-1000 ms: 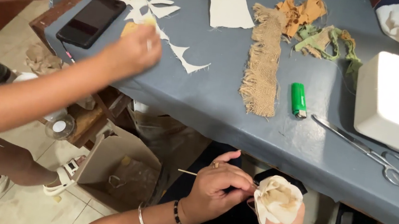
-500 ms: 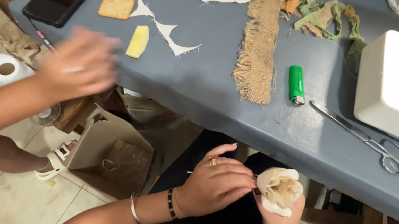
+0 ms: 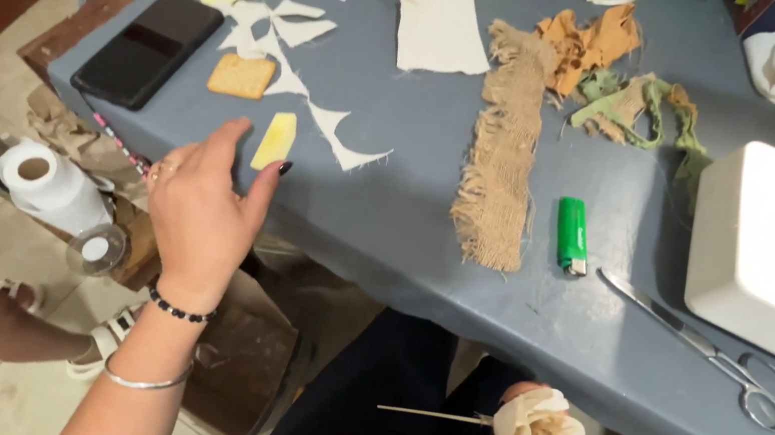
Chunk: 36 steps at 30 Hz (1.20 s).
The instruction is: Manually sewing and assembling a decorative flower from fabric scraps using a needle and thread.
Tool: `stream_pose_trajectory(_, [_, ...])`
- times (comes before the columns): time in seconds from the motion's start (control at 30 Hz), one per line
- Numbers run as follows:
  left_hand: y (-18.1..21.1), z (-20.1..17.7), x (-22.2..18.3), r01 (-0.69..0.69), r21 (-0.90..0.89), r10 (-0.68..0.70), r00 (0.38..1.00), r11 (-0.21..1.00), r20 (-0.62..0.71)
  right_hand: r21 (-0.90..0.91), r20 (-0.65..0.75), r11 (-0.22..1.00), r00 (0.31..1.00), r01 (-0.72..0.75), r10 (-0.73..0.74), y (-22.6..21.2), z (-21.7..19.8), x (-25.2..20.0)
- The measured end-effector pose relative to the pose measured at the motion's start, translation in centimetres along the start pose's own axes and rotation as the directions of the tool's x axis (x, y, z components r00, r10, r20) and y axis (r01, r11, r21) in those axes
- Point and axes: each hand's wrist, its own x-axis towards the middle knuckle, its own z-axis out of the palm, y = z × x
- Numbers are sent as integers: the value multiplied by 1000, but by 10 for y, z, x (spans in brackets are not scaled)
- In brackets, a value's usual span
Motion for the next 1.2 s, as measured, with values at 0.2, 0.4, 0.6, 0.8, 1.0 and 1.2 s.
stream_pose_trajectory(0.2, [-14, 10, 2, 46, 17, -47, 998, 999, 29, 632, 71, 701, 926, -329, 371, 22, -2, -5])
stream_pose_trajectory(0.4, [-6, 2, 5, 236, -372, -216, 972, 898, 95, 773, 141, 479, 849, -416, 510, 60, -13, -3])
stream_pose_trajectory(0.6, [19, -20, -16, -19, -651, -46, 995, 759, -83, 735, 206, 474, 826, -485, 524, 6, 13, 6])
stream_pose_trajectory(0.8, [97, -66, -16, -163, -979, 183, 966, -122, -184, 231, 138, 971, 986, 57, -91, -29, 21, 9])
stream_pose_trajectory(1.0, [125, -97, -8, 141, -918, 443, 895, -371, -41, 162, 79, 986, 996, 30, -43, -51, 27, 4])
stream_pose_trajectory(1.2, [137, -82, -20, 609, -716, 859, 512, -343, 24, -118, 11, 991, 998, -63, 65, -74, 30, 6])
